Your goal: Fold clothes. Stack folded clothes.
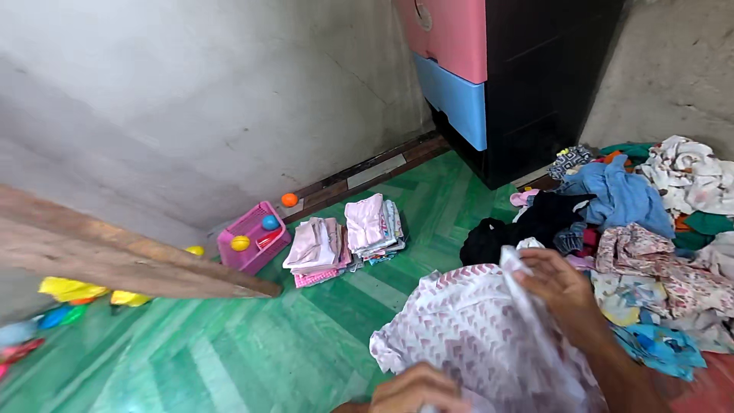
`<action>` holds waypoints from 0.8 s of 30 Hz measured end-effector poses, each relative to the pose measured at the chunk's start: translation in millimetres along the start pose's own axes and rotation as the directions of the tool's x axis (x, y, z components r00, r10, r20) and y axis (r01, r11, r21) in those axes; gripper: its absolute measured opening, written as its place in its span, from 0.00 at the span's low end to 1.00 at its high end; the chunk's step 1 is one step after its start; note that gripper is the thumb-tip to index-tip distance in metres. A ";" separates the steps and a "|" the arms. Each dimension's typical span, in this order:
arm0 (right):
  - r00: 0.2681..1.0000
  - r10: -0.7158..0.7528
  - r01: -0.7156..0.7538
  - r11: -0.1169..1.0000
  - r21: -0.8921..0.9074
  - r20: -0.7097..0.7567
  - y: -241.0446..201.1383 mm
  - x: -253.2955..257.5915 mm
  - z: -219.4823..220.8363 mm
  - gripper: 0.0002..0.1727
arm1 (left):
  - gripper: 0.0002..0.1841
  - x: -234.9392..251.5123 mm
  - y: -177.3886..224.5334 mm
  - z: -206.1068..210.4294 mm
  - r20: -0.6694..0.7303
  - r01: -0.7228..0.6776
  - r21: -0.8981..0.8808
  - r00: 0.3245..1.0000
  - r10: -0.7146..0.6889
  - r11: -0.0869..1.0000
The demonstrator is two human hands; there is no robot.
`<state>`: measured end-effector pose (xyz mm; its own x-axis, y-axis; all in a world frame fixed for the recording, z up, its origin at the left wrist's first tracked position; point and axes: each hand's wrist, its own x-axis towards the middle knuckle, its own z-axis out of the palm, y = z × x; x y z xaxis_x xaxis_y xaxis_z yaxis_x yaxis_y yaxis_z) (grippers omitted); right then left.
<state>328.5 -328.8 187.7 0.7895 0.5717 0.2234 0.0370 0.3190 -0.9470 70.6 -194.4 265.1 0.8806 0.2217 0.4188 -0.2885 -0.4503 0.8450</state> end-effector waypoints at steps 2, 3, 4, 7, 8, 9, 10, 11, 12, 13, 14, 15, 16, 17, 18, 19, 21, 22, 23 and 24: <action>0.996 0.004 -0.009 0.998 0.059 0.084 -3.9 -5.8 26.7 0.14 | 0.04 18.5 -19.2 14.7 -0.097 -0.014 0.021 0.995 0.016 1.000; 0.994 -0.005 -0.006 0.996 0.093 0.112 -4.5 -9.4 34.2 0.11 | 0.05 22.4 -28.1 18.6 -0.146 -0.008 0.022 0.989 0.011 1.000; 0.988 -0.028 0.010 0.993 0.119 0.154 -3.0 -13.0 37.6 0.08 | 0.05 24.2 -35.3 20.5 -0.181 0.000 0.020 0.983 0.003 1.000; 0.960 -0.068 0.026 0.988 0.155 0.272 1.3 -22.4 37.0 0.08 | 0.08 25.9 -48.6 21.6 -0.186 0.016 -0.013 0.982 -0.018 1.000; 0.952 -0.061 0.017 0.989 0.148 0.301 0.3 -25.8 35.8 0.08 | 0.08 26.6 -51.6 22.6 -0.179 0.013 -0.026 0.984 -0.017 1.000; 0.943 -0.058 0.011 0.990 0.143 0.327 -1.0 -28.4 35.0 0.08 | 0.08 27.8 -54.1 23.7 -0.174 0.003 -0.041 0.985 -0.010 0.999; 0.933 -0.065 0.014 0.989 0.146 0.354 -1.3 -29.9 34.3 0.09 | 0.07 29.5 -56.0 24.5 -0.167 -0.008 -0.049 0.986 0.000 0.999; 0.923 -0.076 0.020 0.988 0.150 0.378 -1.3 -30.5 33.9 0.09 | 0.07 31.8 -57.3 23.9 -0.143 -0.018 -0.051 0.990 0.010 0.999; 0.912 -0.088 0.024 0.987 0.161 0.402 -1.3 -30.0 33.6 0.09 | 0.07 34.4 -58.3 21.0 -0.089 -0.023 -0.067 0.996 0.017 0.998; 0.899 -0.101 0.027 0.984 0.177 0.426 -2.1 -28.8 33.6 0.09 | 0.07 37.4 -59.0 16.5 -0.019 -0.022 -0.095 1.000 0.021 0.995; 0.887 -0.115 0.031 0.981 0.191 0.447 -3.5 -27.1 33.8 0.09 | 0.07 40.9 -59.2 11.5 0.057 -0.012 -0.127 0.998 0.019 0.992; 0.875 -0.128 0.038 0.980 0.197 0.467 -5.7 -25.6 33.9 0.09 | 0.07 44.7 -58.3 6.7 0.123 0.003 -0.148 0.992 0.015 0.989; 0.867 -0.133 0.046 0.981 0.188 0.480 -8.2 -24.8 33.9 0.09 | 0.07 48.1 -56.6 2.4 0.175 0.020 -0.147 0.985 0.006 0.989; 0.862 -0.134 0.060 0.985 0.164 0.489 -10.8 -24.4 33.6 0.09 | 0.07 51.4 -54.0 -0.9 0.197 0.031 -0.125 0.980 -0.006 0.992; 0.858 -0.139 0.080 0.987 0.139 0.494 -12.9 -23.6 33.1 0.09 | 0.06 55.0 -50.8 -4.0 0.202 0.038 -0.084 0.979 -0.020 0.996; 0.858 -0.148 0.101 0.988 0.121 0.492 -14.6 -22.9 32.7 0.09 | 0.06 58.1 -47.8 -7.1 0.203 0.039 -0.041 0.979 -0.030 0.998; 0.851 -0.171 0.122 0.984 0.129 0.497 -16.4 -20.8 30.8 0.10 | 0.06 62.2 -42.9 -12.2 0.204 0.035 0.030 0.978 -0.041 0.999; 0.847 -0.175 0.121 0.983 0.139 0.502 -17.5 -20.4 29.7 0.11 | 0.06 63.5 -41.3 -13.8 0.200 0.030 0.063 0.979 -0.042 0.998; 0.842 -0.170 0.116 0.984 0.136 0.512 -18.7 -20.5 28.5 0.13 | 0.06 64.4 -40.0 -15.2 0.187 0.022 0.096 0.982 -0.039 0.995; 0.832 -0.161 0.111 0.986 0.124 0.530 -19.4 -21.3 26.7 0.15 | 0.06 65.1 -38.7 -16.5 0.158 0.011 0.132 0.987 -0.032 0.991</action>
<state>294.5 -327.0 207.4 0.3263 0.8256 0.4604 0.0488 0.4717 -0.8804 132.9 -148.2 265.1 0.9377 0.0960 0.3338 -0.2270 -0.5579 0.7983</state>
